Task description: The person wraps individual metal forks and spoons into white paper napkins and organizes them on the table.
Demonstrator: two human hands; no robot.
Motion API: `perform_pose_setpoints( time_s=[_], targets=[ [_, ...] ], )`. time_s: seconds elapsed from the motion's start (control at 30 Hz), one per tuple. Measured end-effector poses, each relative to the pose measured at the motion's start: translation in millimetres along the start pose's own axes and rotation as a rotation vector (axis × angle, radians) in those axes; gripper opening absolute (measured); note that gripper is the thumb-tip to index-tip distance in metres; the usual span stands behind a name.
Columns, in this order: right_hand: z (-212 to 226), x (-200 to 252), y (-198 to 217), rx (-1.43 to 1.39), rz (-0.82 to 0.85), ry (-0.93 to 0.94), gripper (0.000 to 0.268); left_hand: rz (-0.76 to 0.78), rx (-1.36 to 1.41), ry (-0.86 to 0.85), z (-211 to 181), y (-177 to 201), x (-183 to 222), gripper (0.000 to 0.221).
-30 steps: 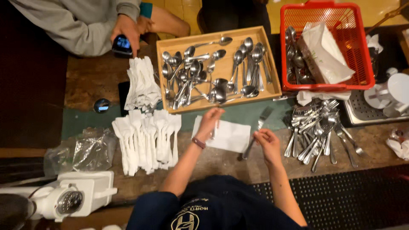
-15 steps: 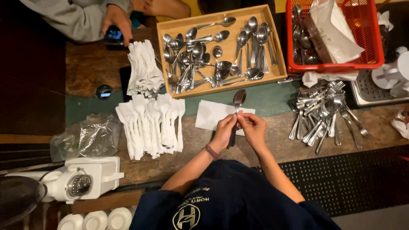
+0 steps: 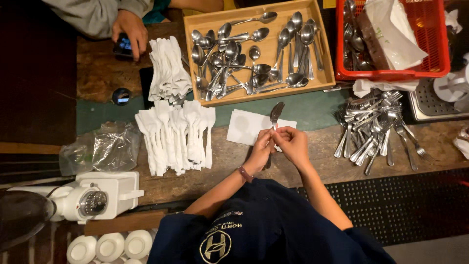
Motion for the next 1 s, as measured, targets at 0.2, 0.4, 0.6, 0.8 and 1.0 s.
perform_pose_setpoints(
  time_s=[0.2,0.4,0.6,0.8,1.0],
  targets=[
    [-27,-14,-12,-0.009,0.104,-0.045,0.028,-0.119,-0.386,-0.408,15,7,-2,0.054],
    [-37,-39,-24,-0.084,0.163,-0.032,0.024,-0.172,-0.474,-0.422,-16,13,-10,0.047],
    [-19,-127,-52,0.063,0.059,0.228,0.023,-0.079,-0.390,-0.270,-31,44,-8,0.038],
    [83,-287,-43,-0.060,-0.008,0.335,0.020,0.117,-0.631,-0.207,-27,81,22,0.024],
    [159,-374,-23,-0.106,-0.021,0.276,0.021,0.136,-0.844,-0.339,-45,95,25,0.020]
  ],
)
Point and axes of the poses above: each hand's wrist, its own x-axis away from the middle knuckle, its own y-axis out of the back of the hand, z = x × y, the point moved 2 cm from there along -x, towards the middle knuckle, and after that the axes turned 7 degrees about -z, right-handed, at the moved point
